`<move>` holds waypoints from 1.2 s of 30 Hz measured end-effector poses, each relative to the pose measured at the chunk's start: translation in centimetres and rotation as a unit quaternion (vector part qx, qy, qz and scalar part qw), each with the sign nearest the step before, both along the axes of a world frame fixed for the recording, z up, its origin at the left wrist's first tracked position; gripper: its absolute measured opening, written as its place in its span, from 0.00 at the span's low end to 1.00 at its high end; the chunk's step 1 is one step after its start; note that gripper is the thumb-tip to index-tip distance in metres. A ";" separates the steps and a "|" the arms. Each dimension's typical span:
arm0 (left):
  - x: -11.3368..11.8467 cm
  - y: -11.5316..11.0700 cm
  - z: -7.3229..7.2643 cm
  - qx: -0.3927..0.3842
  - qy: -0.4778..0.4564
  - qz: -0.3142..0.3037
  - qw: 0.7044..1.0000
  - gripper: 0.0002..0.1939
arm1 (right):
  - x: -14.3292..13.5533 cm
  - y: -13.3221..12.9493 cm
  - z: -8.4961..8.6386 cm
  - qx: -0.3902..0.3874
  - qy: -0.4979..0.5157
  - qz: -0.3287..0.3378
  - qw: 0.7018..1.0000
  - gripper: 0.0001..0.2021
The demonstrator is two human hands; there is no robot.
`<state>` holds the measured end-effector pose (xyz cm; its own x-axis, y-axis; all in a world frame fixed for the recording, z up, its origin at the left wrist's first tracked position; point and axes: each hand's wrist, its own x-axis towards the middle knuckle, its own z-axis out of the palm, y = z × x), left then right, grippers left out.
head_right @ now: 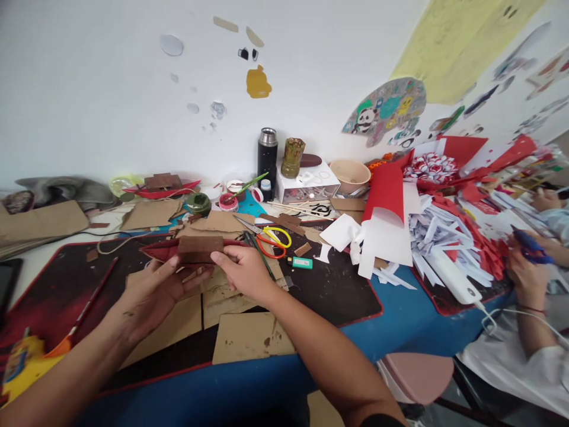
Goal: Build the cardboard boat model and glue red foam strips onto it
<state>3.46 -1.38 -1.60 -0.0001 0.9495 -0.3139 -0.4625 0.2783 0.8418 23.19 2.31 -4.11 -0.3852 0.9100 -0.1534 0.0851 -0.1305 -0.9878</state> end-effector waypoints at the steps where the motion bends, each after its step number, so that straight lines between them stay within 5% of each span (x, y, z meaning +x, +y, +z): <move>1: 0.2 0.1 -0.2 0.002 0.005 0.005 1.000 0.36 | -0.1 -0.1 0.0 -0.003 0.002 0.004 1.000 0.16; 11: 0.1 1.4 0.4 -0.023 0.020 0.054 0.998 0.29 | 0.1 -0.3 0.5 -0.009 0.023 -0.024 0.999 0.17; 21: -1.6 3.3 2.0 -0.051 -0.073 0.140 0.986 0.05 | 1.4 1.0 0.1 0.171 0.024 -0.174 0.970 0.18; 25: -1.8 3.3 2.5 -0.057 -0.082 0.160 0.982 0.10 | 2.1 1.8 0.5 0.217 0.000 -0.185 0.959 0.20; 32: -1.0 2.8 1.8 -0.053 -0.078 0.125 0.988 0.12 | 0.2 2.3 -0.4 0.095 0.108 -0.096 0.985 0.39; 36: -0.8 2.6 0.4 -0.050 -0.060 0.061 0.995 0.17 | -1.0 2.7 -0.6 0.023 0.175 -0.079 0.981 0.39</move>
<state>2.68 1.21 -1.20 -0.0705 0.9084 -0.4121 -0.5936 0.2939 0.7492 22.21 5.01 -4.74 -0.2607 0.9654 0.0064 -0.2783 -0.0688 -0.9580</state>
